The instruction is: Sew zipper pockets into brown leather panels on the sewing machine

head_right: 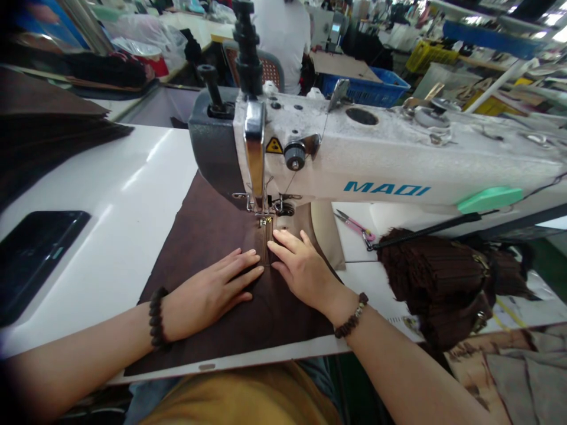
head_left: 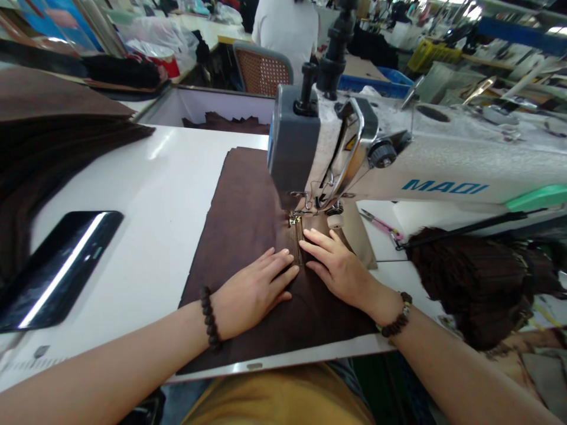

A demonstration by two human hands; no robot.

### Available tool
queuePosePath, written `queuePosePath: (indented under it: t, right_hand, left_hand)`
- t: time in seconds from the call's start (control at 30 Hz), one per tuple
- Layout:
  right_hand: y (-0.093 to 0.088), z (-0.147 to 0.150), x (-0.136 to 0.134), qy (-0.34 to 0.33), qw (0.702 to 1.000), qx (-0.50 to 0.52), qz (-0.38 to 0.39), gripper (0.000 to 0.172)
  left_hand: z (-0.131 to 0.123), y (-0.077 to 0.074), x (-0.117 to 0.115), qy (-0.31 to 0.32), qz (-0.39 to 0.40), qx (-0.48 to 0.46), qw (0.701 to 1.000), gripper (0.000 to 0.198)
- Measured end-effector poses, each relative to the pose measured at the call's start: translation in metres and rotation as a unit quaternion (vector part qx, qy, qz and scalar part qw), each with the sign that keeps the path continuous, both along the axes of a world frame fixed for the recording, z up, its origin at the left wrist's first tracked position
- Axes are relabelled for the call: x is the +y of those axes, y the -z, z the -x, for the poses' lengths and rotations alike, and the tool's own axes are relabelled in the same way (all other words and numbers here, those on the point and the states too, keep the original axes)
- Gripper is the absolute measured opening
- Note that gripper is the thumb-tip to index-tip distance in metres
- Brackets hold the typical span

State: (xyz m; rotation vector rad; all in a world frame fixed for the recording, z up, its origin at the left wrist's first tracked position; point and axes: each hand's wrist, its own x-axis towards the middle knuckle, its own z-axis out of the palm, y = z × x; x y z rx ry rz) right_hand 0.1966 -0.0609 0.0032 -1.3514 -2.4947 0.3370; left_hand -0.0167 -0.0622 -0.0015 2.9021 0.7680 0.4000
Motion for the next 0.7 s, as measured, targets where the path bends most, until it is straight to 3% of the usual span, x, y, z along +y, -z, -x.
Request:
queuePosePath:
  t: [0.27, 0.7]
  right_hand:
    - [0.0007, -0.0014, 0.001, -0.005, 1.0, 0.005, -0.006, 0.036]
    - [0.0003, -0.0031, 0.0056, -0.01, 1.0, -0.013, -0.003, 0.037]
  left_hand:
    - [-0.0028, -0.0063, -0.0029, -0.026, -0.007, -0.002, 1.0, 0.04]
    - [-0.0024, 0.0001, 0.0017, -0.013, 0.001, 0.014, 1.0, 0.038]
